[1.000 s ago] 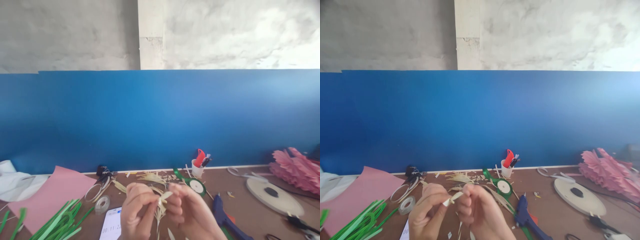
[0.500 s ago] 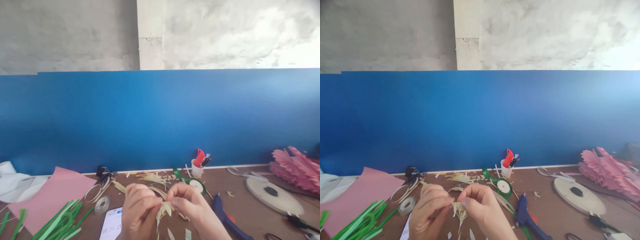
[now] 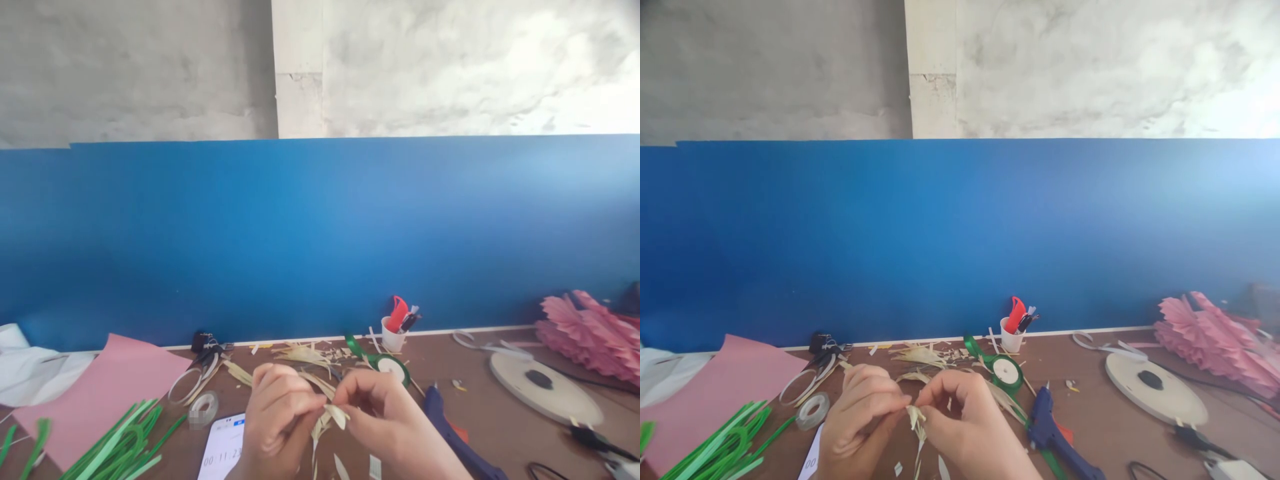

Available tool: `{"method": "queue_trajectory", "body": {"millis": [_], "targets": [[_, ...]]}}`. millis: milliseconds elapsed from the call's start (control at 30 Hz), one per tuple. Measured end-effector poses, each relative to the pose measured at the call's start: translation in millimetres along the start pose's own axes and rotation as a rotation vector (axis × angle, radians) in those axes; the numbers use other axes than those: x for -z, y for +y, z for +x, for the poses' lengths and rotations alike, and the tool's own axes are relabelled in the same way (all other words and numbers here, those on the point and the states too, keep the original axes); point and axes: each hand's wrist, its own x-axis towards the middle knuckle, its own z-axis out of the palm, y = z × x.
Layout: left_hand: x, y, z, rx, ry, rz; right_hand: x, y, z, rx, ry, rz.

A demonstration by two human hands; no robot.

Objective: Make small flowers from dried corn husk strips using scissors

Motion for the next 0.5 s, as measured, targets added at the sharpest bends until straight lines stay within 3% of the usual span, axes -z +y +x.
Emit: {"method": "queue_trajectory", "body": {"millis": [200,333,500], "targets": [[-6.3,-0.1,3.1,0.063,0.033,-0.169,-2.4,2.0,3.6,-0.011,-0.097,0.284],[-9.7,2.3,-0.8,0.269,0.017,-0.321,-3.9,0.1,5.7,-0.062,-0.162,0.458],[-12.0,4.1,-5.7,0.491,0.028,-0.498,-6.1,-1.7,4.4,-0.051,-0.118,0.569]]}}
